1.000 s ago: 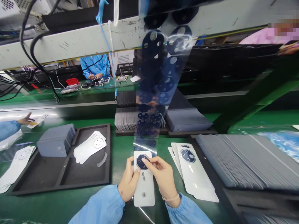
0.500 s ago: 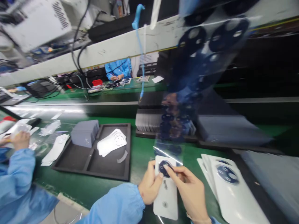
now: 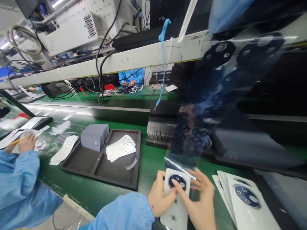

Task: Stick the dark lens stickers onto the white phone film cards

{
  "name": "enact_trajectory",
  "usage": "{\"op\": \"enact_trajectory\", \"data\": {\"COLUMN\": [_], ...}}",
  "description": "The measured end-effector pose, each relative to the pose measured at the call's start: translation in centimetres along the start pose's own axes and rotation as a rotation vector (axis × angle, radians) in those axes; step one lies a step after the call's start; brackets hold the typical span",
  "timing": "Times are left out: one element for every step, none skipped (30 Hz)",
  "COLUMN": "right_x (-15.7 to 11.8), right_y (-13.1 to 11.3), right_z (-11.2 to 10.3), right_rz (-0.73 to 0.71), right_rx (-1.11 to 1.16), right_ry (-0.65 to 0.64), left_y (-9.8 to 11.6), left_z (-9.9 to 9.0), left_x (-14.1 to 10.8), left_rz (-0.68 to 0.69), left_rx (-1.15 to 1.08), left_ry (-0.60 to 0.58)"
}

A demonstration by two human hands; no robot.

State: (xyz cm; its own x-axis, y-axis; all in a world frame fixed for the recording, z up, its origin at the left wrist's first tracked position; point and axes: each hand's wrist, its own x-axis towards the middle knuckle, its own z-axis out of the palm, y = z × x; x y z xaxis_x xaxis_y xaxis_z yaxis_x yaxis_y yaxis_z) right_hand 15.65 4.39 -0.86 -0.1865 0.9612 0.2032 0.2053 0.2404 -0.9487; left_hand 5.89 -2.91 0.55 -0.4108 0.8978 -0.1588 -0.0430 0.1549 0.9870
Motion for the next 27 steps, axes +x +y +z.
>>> {"op": "enact_trajectory", "data": {"right_x": [0.0, 0.0, 0.0, 0.0, 0.1, 0.2, 0.3, 0.4, 0.6, 0.8, 1.0, 1.1, 1.2, 1.1, 1.0, 0.8, 0.6, 0.3, 0.1, -0.1, -0.2, -0.1, 0.1, 0.5, 1.2, 1.9, 2.9], "right_y": [0.2, 0.4, 0.6, 0.7, 0.8, 0.8, 0.8, 0.8, 0.7, 0.6, 0.5, 0.5, 0.4, 0.3, 0.2, 0.1, 0.0, -0.1, -0.2, -0.4, -0.5, -0.6, -0.7, -0.8, -0.8, -0.7, -0.5], "right_z": [-0.1, -0.2, -0.3, -0.3, -0.4, -0.5, -0.6, -0.6, -0.7, -0.9, -1.0, -1.2, -1.3, -1.4, -1.5, -1.4, -1.3, -1.1, -0.8, -0.5, -0.3, -0.1, -0.1, -0.3, -0.8, -1.5, -2.6], "right_rz": [0.076, 0.145, 0.201, 0.237, 0.254, 0.252, 0.241, 0.224, 0.207, 0.194, 0.188, 0.192, 0.212, 0.245, 0.284, 0.319, 0.342, 0.351, 0.348, 0.337, 0.326, 0.318, 0.313, 0.304, 0.284, 0.252, 0.208], "right_rx": [0.029, 0.053, 0.071, 0.085, 0.102, 0.122, 0.146, 0.175, 0.210, 0.249, 0.292, 0.338, 0.390, 0.447, 0.506, 0.562, 0.608, 0.637, 0.645, 0.635, 0.611, 0.579, 0.546, 0.513, 0.478, 0.427, 0.359], "right_ry": [-0.083, -0.153, -0.200, -0.222, -0.231, -0.239, -0.249, -0.263, -0.282, -0.308, -0.334, -0.363, -0.397, -0.439, -0.486, -0.527, -0.552, -0.557, -0.539, -0.504, -0.463, -0.423, -0.385, -0.345, -0.300, -0.257, -0.215], "left_y": [0.0, 0.0, 0.0, -0.1, -0.1, -0.2, -0.3, -0.3, -0.4, -0.4, -0.5, -0.5, -0.5, -0.5, -0.6, -0.6, -0.6, -0.5, -0.5, -0.4, -0.3, -0.2, 0.0, 0.3, 0.6, 0.9, 1.3], "left_z": [0.1, 0.1, 0.2, 0.2, 0.2, 0.2, 0.1, 0.1, 0.0, -0.1, -0.2, -0.3, -0.5, -0.6, -0.7, -0.7, -0.7, -0.7, -0.7, -0.6, -0.6, -0.6, -0.8, -1.1, -1.7, -2.5, -3.6], "left_x": [0.0, 0.1, 0.1, 0.2, 0.2, 0.3, 0.3, 0.4, 0.4, 0.4, 0.5, 0.5, 0.6, 0.6, 0.7, 0.7, 0.7, 0.6, 0.5, 0.4, 0.3, 0.3, 0.2, 0.3, 0.4, 0.6, 1.0], "left_rz": [-0.001, 0.000, -0.001, -0.011, -0.028, -0.047, -0.060, -0.068, -0.071, -0.070, -0.067, -0.068, -0.071, -0.073, -0.072, -0.068, -0.062, -0.051, -0.033, -0.008, 0.019, 0.047, 0.078, 0.112, 0.149, 0.190, 0.238], "left_rx": [0.010, 0.021, 0.027, 0.022, 0.008, -0.011, -0.035, -0.060, -0.083, -0.099, -0.108, -0.112, -0.110, -0.104, -0.095, -0.084, -0.071, -0.056, -0.038, -0.019, 0.003, 0.032, 0.073, 0.129, 0.195, 0.264, 0.332], "left_ry": [-0.017, -0.024, -0.020, -0.013, -0.013, -0.022, -0.032, -0.040, -0.044, -0.043, -0.036, -0.029, -0.019, -0.005, 0.011, 0.030, 0.051, 0.066, 0.072, 0.063, 0.041, 0.003, -0.042, -0.080, -0.093, -0.073, -0.010]}}
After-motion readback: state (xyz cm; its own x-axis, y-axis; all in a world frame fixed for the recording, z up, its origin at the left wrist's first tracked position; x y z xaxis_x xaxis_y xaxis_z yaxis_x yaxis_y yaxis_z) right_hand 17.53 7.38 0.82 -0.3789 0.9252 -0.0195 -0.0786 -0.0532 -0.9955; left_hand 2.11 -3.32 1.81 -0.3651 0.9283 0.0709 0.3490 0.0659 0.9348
